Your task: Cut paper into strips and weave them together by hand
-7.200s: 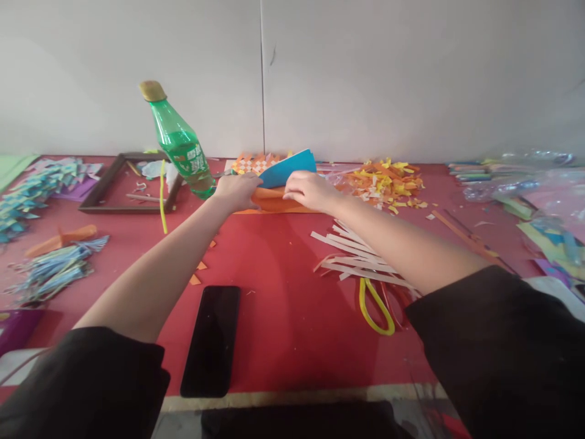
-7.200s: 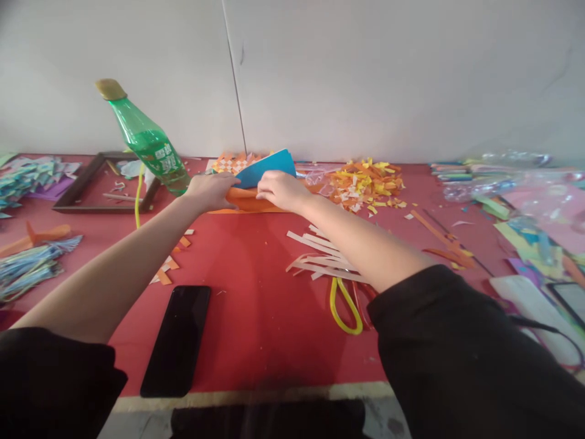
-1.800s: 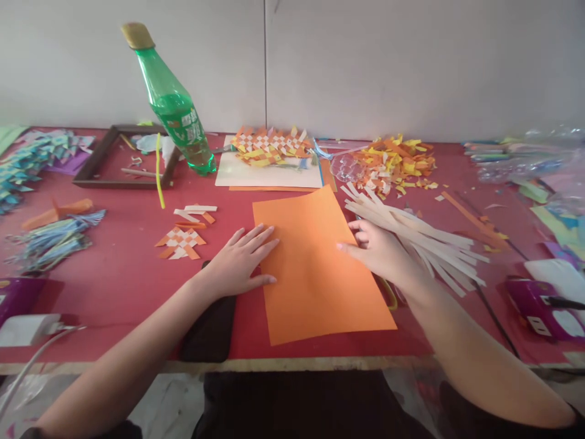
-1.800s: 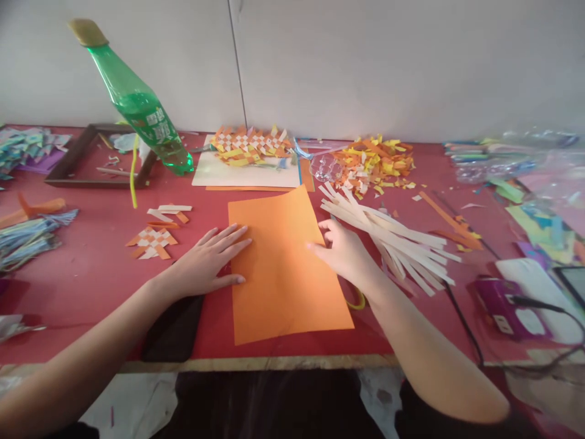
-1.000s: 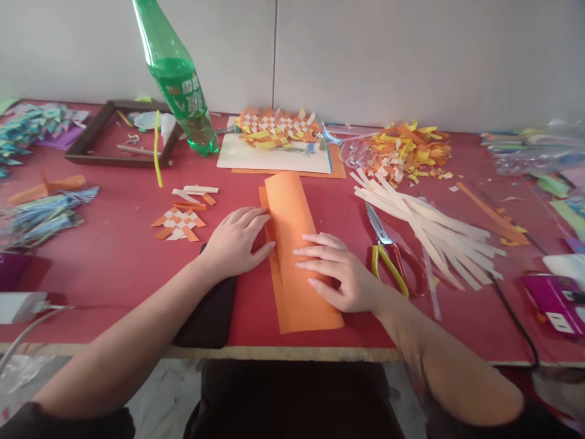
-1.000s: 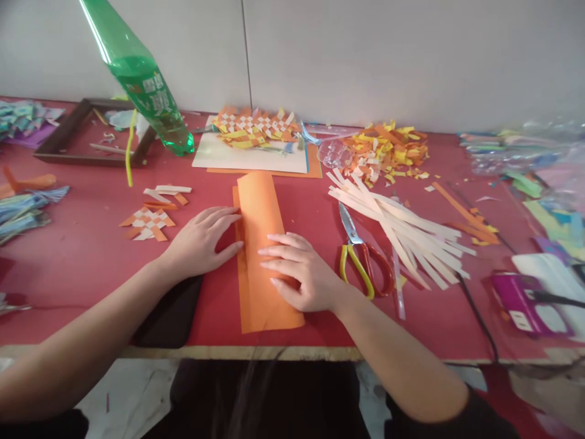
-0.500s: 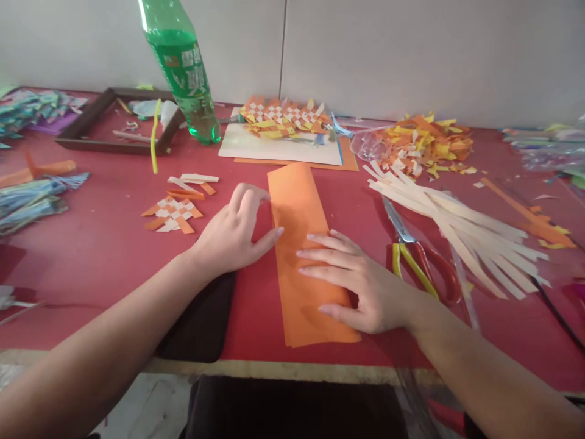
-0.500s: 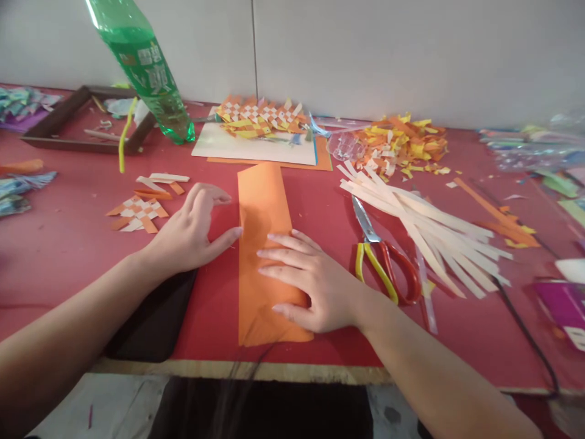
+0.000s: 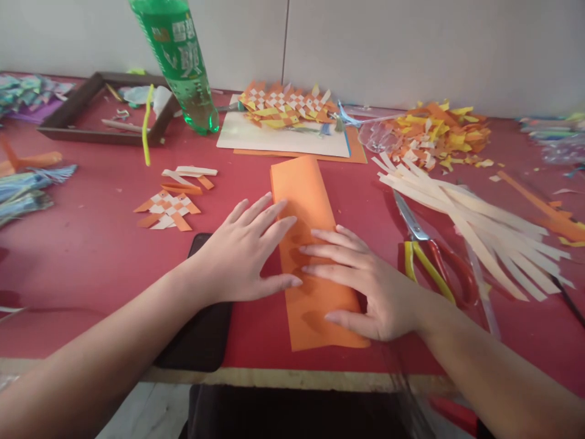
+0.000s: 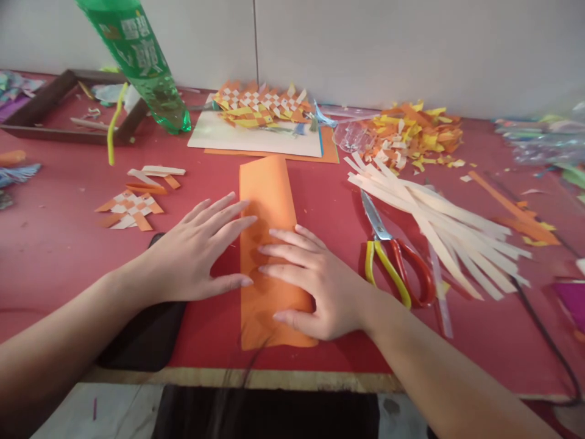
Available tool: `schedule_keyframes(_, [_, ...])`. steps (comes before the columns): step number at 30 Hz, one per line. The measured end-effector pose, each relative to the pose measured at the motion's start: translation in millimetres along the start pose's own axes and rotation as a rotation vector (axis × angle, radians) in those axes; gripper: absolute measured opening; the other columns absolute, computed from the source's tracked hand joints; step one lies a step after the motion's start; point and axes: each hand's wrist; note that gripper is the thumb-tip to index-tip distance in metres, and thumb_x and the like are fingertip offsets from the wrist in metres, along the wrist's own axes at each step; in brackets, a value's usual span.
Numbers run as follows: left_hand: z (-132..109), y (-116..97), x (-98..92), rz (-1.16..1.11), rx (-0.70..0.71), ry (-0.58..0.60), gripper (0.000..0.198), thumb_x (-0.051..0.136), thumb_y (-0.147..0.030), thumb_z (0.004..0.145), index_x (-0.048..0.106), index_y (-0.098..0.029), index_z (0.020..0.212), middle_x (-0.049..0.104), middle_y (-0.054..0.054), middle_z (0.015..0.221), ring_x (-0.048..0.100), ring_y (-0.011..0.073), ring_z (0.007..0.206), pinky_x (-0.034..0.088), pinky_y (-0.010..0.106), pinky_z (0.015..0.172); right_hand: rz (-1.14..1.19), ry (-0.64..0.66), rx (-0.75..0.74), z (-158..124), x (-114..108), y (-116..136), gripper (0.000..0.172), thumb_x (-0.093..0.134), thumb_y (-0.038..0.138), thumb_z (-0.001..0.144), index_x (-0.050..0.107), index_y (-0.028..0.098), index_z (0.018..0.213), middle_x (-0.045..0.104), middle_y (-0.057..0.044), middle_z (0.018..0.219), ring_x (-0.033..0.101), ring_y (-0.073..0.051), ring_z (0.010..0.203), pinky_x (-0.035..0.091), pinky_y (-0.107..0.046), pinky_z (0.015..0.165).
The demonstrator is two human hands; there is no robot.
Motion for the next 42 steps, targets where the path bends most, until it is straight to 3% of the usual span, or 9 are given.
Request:
schedule_keyframes(4, [-0.4, -0.4, 3.2, 0.041, -0.029, 0.050, 0.093, 0.046, -0.075, 0.081, 0.038, -0.008, 0.146, 0.030, 0.023, 0.157, 0.020, 0.0431, 0.146, 0.022, 0.063, 0.114, -0.001, 0.004, 0.002, -0.2, 0.1, 0.4, 0.056, 0.067, 0.045, 0.080, 0.060, 0.018, 0.129, 0.051, -0.011, 0.145, 0.029, -0.030, 0.145, 0.012, -0.053, 0.120])
schedule_keyframes(10, [-0.7, 0.0, 5.0, 0.068, -0.007, 0.080, 0.103, 0.043, -0.076, 0.082, 0.028, 0.001, 0.149, 0.021, 0.024, 0.159, 0.013, 0.0367, 0.149, 0.017, 0.055, 0.119, 0.001, 0.000, -0.013, -0.2, 0.5, 0.4, 0.054, 0.066, 0.044, 0.081, 0.061, 0.018, 0.128, 0.053, -0.011, 0.144, 0.030, -0.029, 0.145, 0.010, -0.050, 0.120])
schedule_keyframes(15, [0.2, 0.8, 7.0, 0.071, -0.004, 0.079, 0.103, 0.041, -0.074, 0.083, 0.023, 0.001, 0.151, 0.016, 0.022, 0.160, 0.007, 0.0323, 0.150, 0.013, 0.049, 0.121, 0.004, -0.015, -0.033, -0.3, 1.9, 0.1, 0.055, 0.066, 0.045, 0.081, 0.061, 0.016, 0.128, 0.053, -0.011, 0.144, 0.029, -0.028, 0.145, 0.009, -0.049, 0.121])
schedule_keyframes(32, [2.7, 3.2, 6.7, 0.003, 0.000, 0.111, 0.103, 0.044, -0.076, 0.081, 0.022, -0.004, 0.152, 0.017, 0.023, 0.160, 0.015, 0.0331, 0.149, 0.017, 0.050, 0.120, 0.020, -0.015, -0.007, 0.4, 0.8, 1.3, 0.053, 0.068, 0.044, 0.080, 0.064, 0.017, 0.125, 0.050, -0.014, 0.146, 0.030, -0.033, 0.144, 0.016, -0.056, 0.119])
schedule_keyframes(42, [1.7, 2.0, 5.5, 0.015, 0.002, 0.122, 0.104, 0.043, -0.076, 0.082, 0.024, 0.000, 0.151, 0.017, 0.024, 0.159, 0.014, 0.0336, 0.149, 0.018, 0.050, 0.120, -0.006, 0.004, -0.006, -0.3, 0.7, 0.6, 0.053, 0.066, 0.045, 0.081, 0.062, 0.019, 0.127, 0.050, -0.013, 0.145, 0.030, -0.030, 0.144, 0.014, -0.054, 0.120])
Point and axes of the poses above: each hand's wrist, its own z-axis towards the middle knuckle, its own x-axis out of the palm, y = z × x
